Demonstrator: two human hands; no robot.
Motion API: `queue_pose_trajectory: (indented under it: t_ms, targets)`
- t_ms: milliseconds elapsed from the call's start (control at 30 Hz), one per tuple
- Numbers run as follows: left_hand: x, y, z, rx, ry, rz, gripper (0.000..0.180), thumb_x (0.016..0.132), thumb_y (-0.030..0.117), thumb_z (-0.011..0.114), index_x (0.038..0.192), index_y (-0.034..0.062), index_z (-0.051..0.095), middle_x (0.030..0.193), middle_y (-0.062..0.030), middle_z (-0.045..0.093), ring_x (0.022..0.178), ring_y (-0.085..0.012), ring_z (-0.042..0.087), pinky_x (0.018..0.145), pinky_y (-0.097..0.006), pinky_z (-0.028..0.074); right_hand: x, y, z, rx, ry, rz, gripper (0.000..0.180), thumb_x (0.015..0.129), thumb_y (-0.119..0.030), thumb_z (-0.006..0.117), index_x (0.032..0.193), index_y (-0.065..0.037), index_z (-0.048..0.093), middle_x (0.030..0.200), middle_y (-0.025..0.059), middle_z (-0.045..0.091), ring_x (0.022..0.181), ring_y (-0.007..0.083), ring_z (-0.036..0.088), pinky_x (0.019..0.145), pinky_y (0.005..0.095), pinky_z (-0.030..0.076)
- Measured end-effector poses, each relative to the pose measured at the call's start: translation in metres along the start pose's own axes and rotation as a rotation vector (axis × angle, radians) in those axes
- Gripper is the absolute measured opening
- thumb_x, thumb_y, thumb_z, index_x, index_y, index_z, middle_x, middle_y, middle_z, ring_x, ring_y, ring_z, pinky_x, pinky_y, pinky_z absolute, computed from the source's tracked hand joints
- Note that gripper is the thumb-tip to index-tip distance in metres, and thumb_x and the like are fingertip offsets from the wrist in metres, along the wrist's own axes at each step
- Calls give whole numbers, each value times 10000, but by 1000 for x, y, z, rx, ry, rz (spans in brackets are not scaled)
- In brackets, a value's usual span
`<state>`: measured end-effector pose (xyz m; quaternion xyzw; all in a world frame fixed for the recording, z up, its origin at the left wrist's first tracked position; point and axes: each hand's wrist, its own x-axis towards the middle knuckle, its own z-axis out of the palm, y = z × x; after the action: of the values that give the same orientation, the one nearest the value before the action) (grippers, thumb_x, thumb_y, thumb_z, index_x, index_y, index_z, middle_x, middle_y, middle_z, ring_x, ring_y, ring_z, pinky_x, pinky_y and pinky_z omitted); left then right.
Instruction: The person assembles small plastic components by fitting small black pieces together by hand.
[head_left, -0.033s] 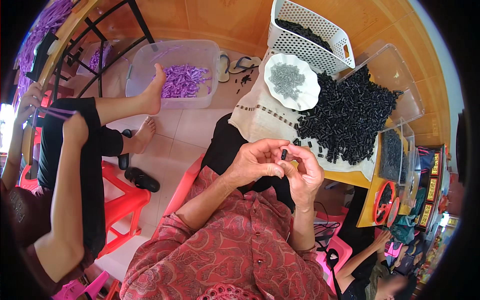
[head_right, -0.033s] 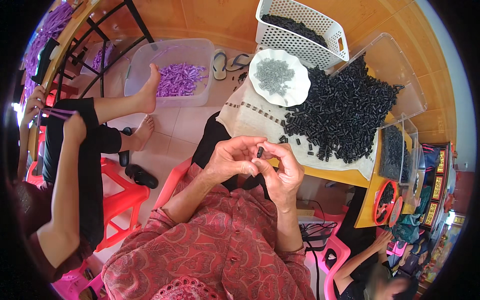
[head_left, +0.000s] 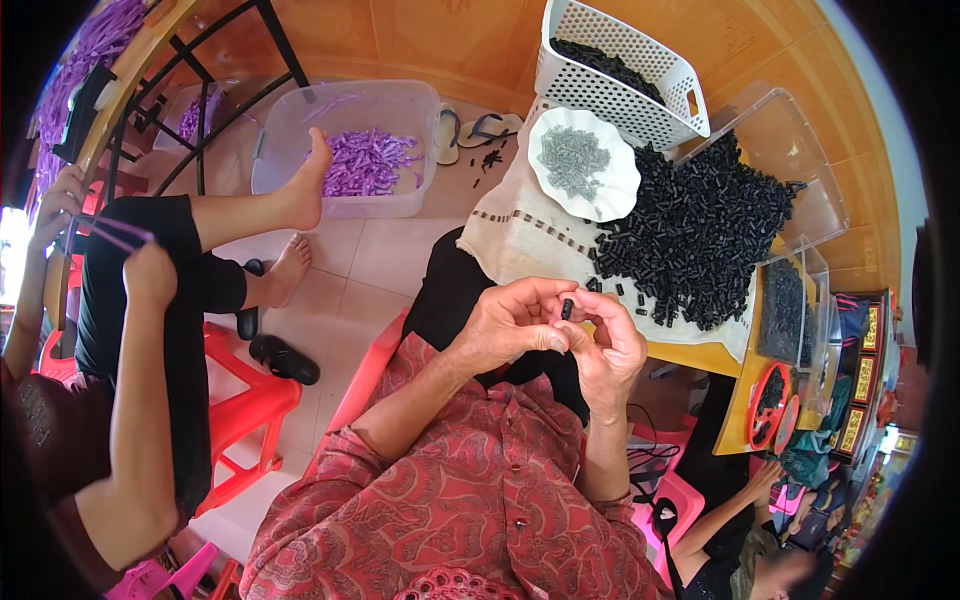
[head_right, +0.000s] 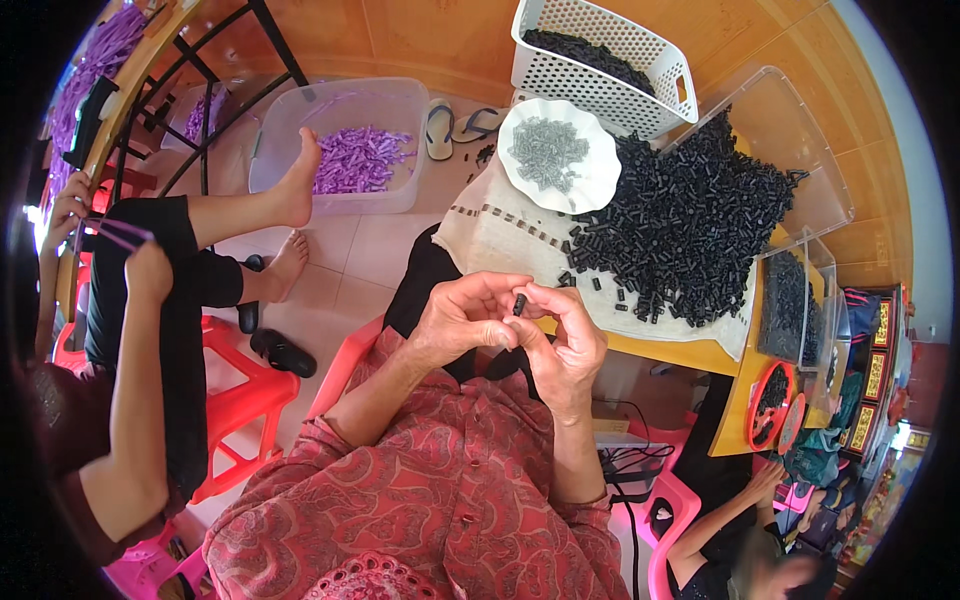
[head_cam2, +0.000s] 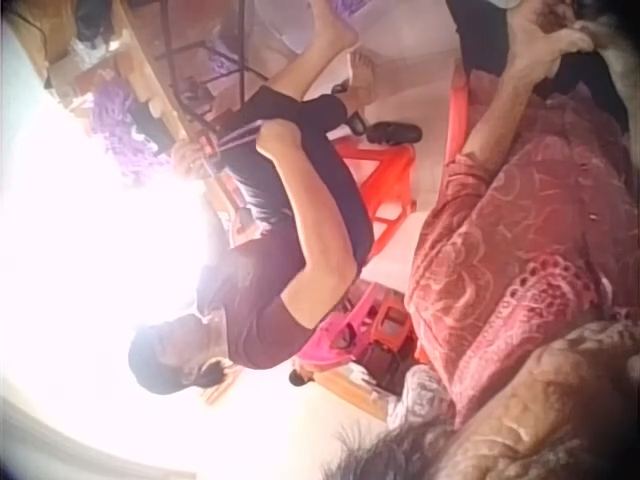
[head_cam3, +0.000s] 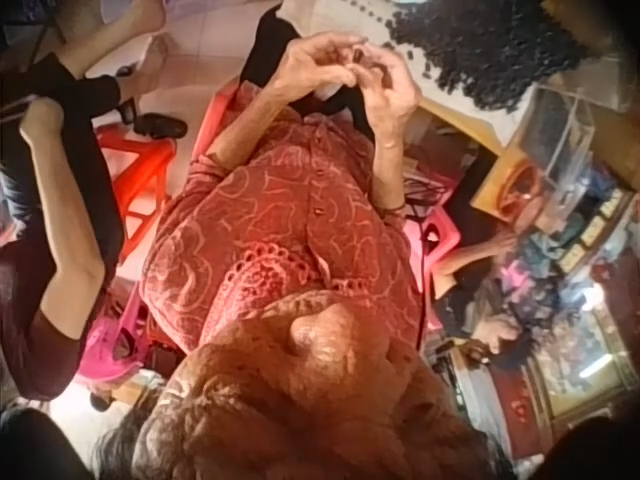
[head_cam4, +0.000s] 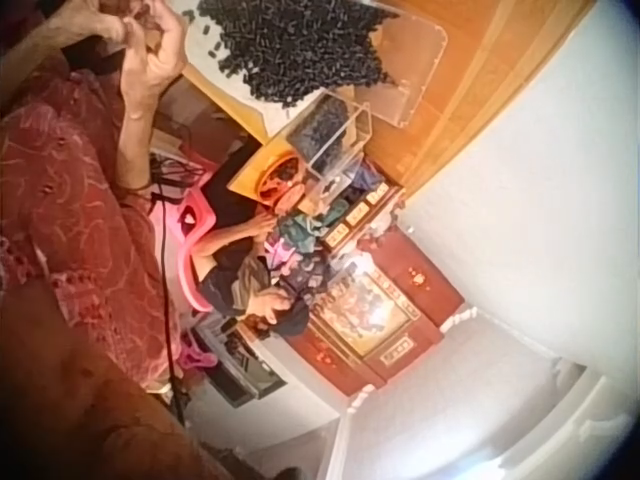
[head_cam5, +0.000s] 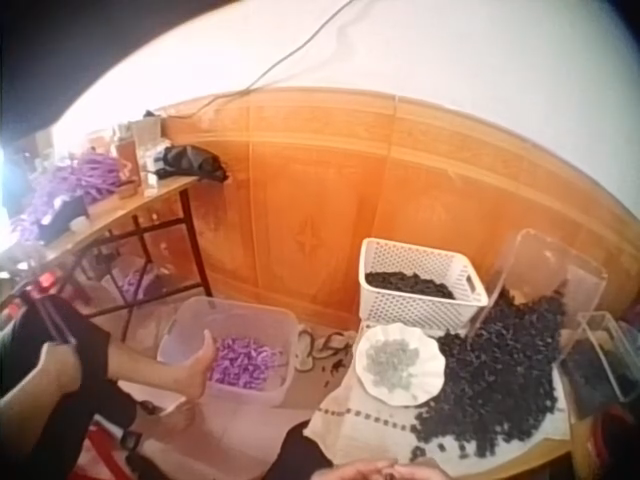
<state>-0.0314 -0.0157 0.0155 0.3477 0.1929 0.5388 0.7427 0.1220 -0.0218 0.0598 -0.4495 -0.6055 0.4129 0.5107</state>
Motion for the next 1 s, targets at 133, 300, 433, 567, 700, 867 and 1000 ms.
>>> queue_pose_trajectory:
  t_ms: [133, 300, 433, 567, 700, 867, 1000]
  targets:
    - [0, -6, -3, 7, 43, -5, 559, 771, -4, 785, 1286, -5, 568, 960, -14, 618, 877, -82, 605, 774, -233, 513, -1, 3, 2, 17, 8, 24, 345, 765, 61, 767, 1086, 36, 643, 876, 51, 614, 801, 115, 593, 742, 242, 496]
    - [-1, -2, 0, 34, 41, 7, 512, 786, -4, 774, 1263, -4, 586, 959, -15, 619, 879, -83, 606, 787, -234, 517, -1, -2, 1, -36, 13, -9, 331, 765, 58, 770, 1070, 36, 643, 872, 57, 622, 791, 116, 595, 727, 241, 497]
    - [-2, -1, 2, 27, 36, 16, 481, 801, -4, 760, 1254, 7, 599, 943, -11, 615, 850, -80, 607, 736, -225, 519, -2, -4, 4, -61, 37, -50, 306, 768, 46, 774, 1044, 30, 642, 869, 68, 633, 778, 121, 601, 707, 243, 496]
    - [-2, 4, 4, -21, 7, 30, 510, 808, -15, 751, 1288, 18, 584, 936, -3, 605, 829, -83, 611, 659, -212, 496, -2, -8, 3, -92, 17, -110, 307, 767, 48, 773, 1041, 26, 637, 884, 71, 636, 780, 126, 609, 697, 245, 497]
    - [-1, 9, 9, -13, -19, 39, 517, 834, -8, 727, 1323, 25, 563, 943, 1, 600, 830, -83, 609, 645, -203, 480, 0, -9, 2, -105, 33, -122, 347, 759, 58, 772, 1076, 18, 636, 918, 79, 633, 786, 135, 615, 699, 249, 500]
    - [-1, -1, 11, -133, 53, -44, 416, 924, 32, 621, 1333, 5, 550, 984, -5, 618, 917, -102, 605, 748, -220, 498, -4, -10, 0, -97, 71, -84, 384, 741, 93, 761, 1096, 9, 642, 939, 87, 636, 799, 141, 616, 720, 255, 506]
    - [0, -9, 8, -150, 63, -41, 384, 951, 73, 606, 1325, 3, 553, 1023, -54, 648, 913, -122, 630, 823, -276, 528, -6, -8, 0, -186, 48, -118, 408, 722, 113, 754, 1100, 6, 647, 971, 87, 651, 810, 147, 618, 741, 261, 513]
